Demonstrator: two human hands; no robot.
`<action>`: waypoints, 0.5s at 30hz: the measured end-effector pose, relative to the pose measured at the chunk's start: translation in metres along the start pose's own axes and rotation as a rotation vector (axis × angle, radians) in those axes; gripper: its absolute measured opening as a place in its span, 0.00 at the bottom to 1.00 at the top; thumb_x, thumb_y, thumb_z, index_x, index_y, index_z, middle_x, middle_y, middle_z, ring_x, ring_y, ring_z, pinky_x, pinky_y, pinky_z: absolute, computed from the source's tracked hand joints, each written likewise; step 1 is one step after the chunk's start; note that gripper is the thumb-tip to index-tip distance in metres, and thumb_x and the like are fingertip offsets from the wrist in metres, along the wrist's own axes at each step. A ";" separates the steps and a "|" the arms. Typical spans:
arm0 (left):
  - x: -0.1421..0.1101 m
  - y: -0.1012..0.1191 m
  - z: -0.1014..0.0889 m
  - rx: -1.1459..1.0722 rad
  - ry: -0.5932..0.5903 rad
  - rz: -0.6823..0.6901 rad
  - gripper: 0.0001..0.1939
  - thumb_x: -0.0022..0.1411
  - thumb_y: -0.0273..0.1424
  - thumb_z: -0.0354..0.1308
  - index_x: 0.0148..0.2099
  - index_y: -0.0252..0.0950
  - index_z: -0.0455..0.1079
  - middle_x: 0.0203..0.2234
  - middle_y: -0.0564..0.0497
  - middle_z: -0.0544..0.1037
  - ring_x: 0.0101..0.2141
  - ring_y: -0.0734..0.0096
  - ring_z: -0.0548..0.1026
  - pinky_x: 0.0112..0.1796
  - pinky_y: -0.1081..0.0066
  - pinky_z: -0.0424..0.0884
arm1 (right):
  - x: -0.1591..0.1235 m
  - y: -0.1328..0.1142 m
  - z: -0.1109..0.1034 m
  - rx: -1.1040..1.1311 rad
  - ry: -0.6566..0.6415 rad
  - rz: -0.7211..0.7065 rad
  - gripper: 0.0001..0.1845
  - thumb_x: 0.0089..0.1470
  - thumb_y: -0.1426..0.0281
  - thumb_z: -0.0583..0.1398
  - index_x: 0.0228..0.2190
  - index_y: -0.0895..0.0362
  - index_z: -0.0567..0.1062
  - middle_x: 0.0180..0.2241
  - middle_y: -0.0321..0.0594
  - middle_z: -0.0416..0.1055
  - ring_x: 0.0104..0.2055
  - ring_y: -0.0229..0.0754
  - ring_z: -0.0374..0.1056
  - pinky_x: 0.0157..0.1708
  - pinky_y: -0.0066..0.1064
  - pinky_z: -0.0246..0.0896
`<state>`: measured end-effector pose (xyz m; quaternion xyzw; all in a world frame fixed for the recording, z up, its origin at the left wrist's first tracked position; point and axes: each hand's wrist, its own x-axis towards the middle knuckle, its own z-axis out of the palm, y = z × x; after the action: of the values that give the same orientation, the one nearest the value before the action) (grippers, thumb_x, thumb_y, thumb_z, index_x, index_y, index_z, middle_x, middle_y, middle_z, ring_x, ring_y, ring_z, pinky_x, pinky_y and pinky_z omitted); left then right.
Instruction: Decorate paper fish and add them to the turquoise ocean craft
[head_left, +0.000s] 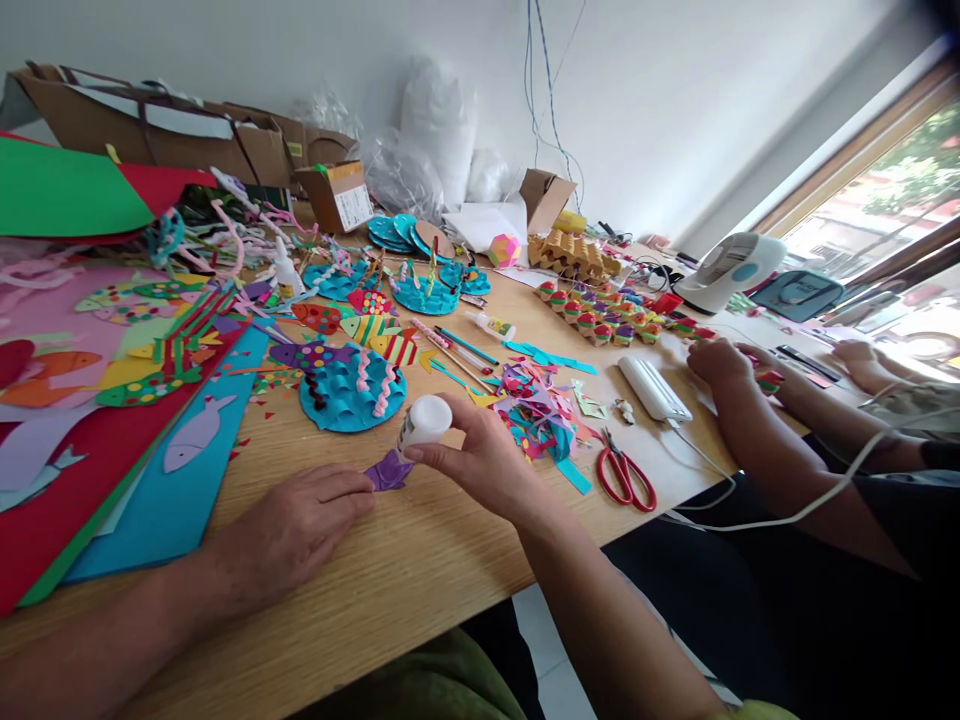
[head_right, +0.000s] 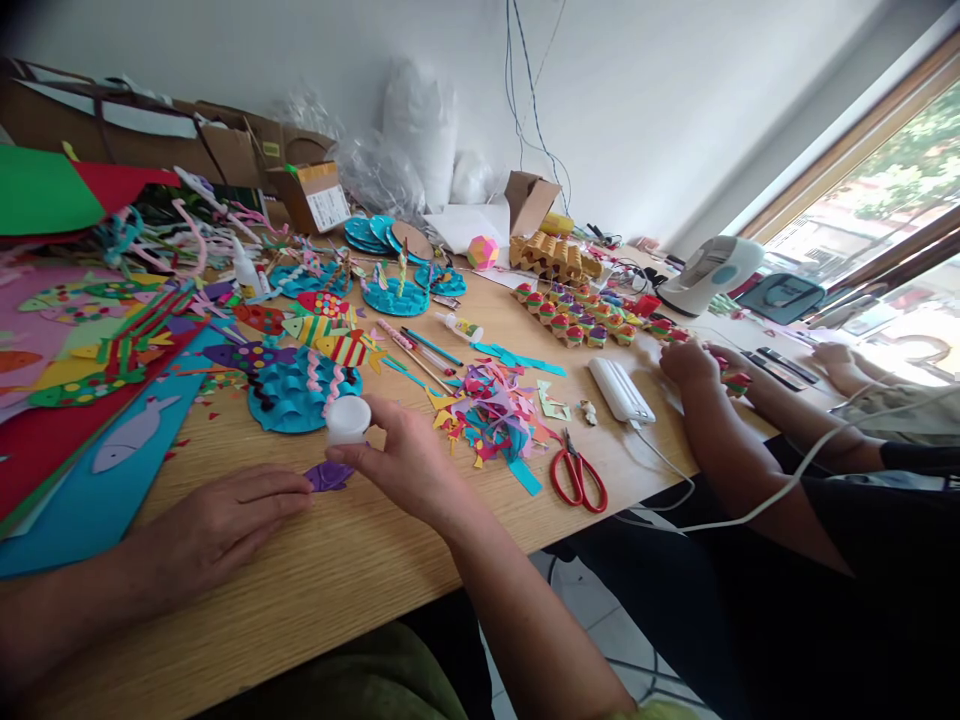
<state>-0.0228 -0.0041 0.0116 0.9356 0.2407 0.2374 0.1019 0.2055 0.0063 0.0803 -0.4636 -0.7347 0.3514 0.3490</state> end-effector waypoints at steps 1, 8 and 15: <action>-0.001 0.000 0.000 -0.007 -0.005 -0.008 0.17 0.63 0.21 0.44 0.49 0.39 0.68 0.45 0.49 0.74 0.47 0.67 0.71 0.47 0.67 0.70 | -0.001 0.003 0.000 0.084 0.025 0.011 0.10 0.47 0.66 0.65 0.32 0.56 0.72 0.32 0.35 0.71 0.36 0.39 0.67 0.38 0.31 0.60; -0.002 -0.001 -0.004 -0.041 -0.001 -0.005 0.17 0.63 0.22 0.44 0.50 0.40 0.68 0.47 0.49 0.74 0.47 0.68 0.71 0.47 0.72 0.69 | -0.011 0.028 0.002 0.744 0.307 0.223 0.18 0.36 0.64 0.69 0.33 0.54 0.75 0.31 0.33 0.73 0.33 0.38 0.67 0.33 0.29 0.61; 0.002 0.001 -0.006 0.010 0.007 0.042 0.23 0.59 0.19 0.44 0.52 0.41 0.68 0.45 0.48 0.74 0.45 0.67 0.72 0.45 0.72 0.69 | -0.025 0.038 0.001 0.915 0.495 0.333 0.17 0.35 0.65 0.70 0.31 0.56 0.76 0.30 0.36 0.75 0.29 0.35 0.66 0.27 0.24 0.58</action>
<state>-0.0241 -0.0035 0.0180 0.9401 0.2224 0.2415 0.0914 0.2296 -0.0052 0.0430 -0.4435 -0.3195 0.5661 0.6171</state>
